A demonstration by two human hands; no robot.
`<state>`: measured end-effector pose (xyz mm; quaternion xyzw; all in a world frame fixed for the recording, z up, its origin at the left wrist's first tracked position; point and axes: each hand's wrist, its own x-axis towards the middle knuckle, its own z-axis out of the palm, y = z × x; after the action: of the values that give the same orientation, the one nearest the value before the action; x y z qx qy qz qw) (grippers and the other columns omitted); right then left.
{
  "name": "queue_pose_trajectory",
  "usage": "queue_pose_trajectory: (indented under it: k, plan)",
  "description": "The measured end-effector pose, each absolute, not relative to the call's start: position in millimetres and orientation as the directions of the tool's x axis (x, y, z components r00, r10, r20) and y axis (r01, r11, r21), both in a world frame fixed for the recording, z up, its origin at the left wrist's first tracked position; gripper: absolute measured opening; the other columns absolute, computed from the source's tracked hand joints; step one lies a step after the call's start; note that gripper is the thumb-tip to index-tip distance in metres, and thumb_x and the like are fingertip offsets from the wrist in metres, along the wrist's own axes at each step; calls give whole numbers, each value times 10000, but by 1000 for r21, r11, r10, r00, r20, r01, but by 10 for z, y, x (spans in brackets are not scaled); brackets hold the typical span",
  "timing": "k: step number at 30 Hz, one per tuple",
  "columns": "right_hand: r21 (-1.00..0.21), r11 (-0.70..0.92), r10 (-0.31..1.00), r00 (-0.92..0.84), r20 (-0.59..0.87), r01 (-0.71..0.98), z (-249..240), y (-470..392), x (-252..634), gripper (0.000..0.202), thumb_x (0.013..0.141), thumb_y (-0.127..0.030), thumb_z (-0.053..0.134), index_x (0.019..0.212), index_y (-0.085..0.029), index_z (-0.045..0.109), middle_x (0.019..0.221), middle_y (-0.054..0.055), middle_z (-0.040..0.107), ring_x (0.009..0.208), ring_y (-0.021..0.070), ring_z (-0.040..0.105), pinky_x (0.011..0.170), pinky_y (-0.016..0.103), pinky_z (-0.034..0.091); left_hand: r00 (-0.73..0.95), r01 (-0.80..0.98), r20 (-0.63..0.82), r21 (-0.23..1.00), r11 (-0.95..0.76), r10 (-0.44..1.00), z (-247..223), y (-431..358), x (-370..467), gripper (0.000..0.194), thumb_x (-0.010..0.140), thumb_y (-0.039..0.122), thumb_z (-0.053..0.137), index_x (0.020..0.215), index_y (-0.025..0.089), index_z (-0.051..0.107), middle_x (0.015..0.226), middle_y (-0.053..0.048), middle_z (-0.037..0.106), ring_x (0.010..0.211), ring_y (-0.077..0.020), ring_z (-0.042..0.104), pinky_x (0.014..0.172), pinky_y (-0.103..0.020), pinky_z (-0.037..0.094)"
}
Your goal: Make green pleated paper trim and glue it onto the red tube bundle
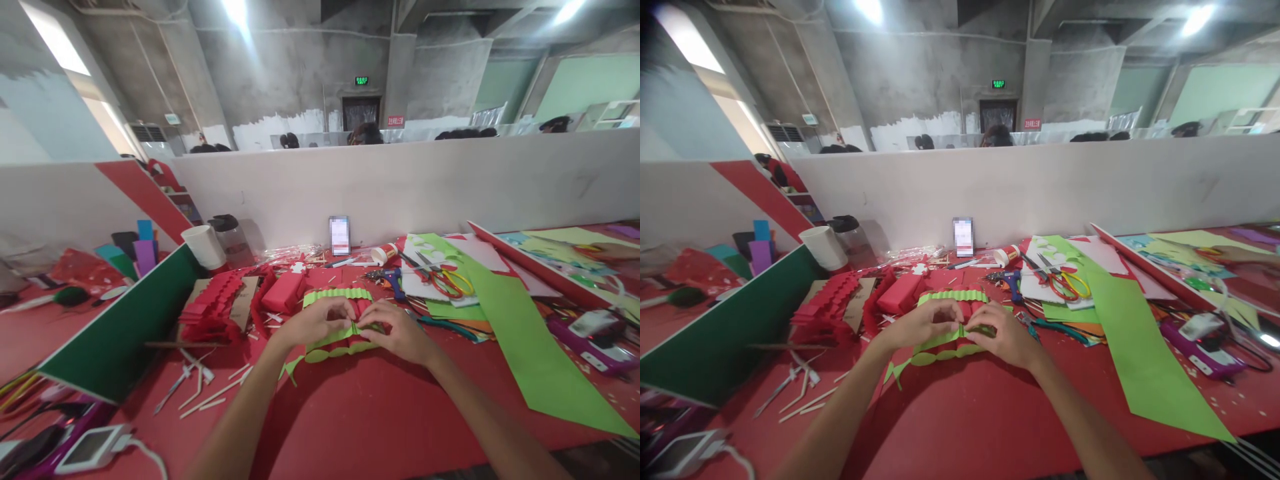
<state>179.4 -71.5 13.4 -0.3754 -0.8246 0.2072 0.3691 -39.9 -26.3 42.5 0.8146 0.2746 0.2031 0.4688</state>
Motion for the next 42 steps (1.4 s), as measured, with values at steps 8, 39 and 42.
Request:
queue_pose_trajectory:
  k: [8,39,42]
  plan:
    - [-610,625,777,-458,431,487,84,-700,1801,123,843,-298,656,947,-238,685,961,37,691,939,199,591,876,345,440,755,312,42,855,-415,654,397,-299,-383,192,871,337,539,941,162,573,788,-17,596,674,-123,532,594,-225,420]
    - [-348,31,985,31,172,937,209,-496,2796,207,859,-259,521,1015,-199,642,887,66,704,818,205,640,683,265,417,754,363,20,820,-443,656,443,-243,-446,216,856,375,543,875,163,571,762,-2,559,664,-119,496,589,-220,406]
    - [-273,-30,987,71,144,962,288,-420,2775,215,854,-274,547,1040,-213,637,884,56,706,797,201,636,647,253,392,752,381,16,806,-454,659,437,-237,-447,210,851,375,551,874,167,569,765,0,558,663,-119,492,585,-217,400]
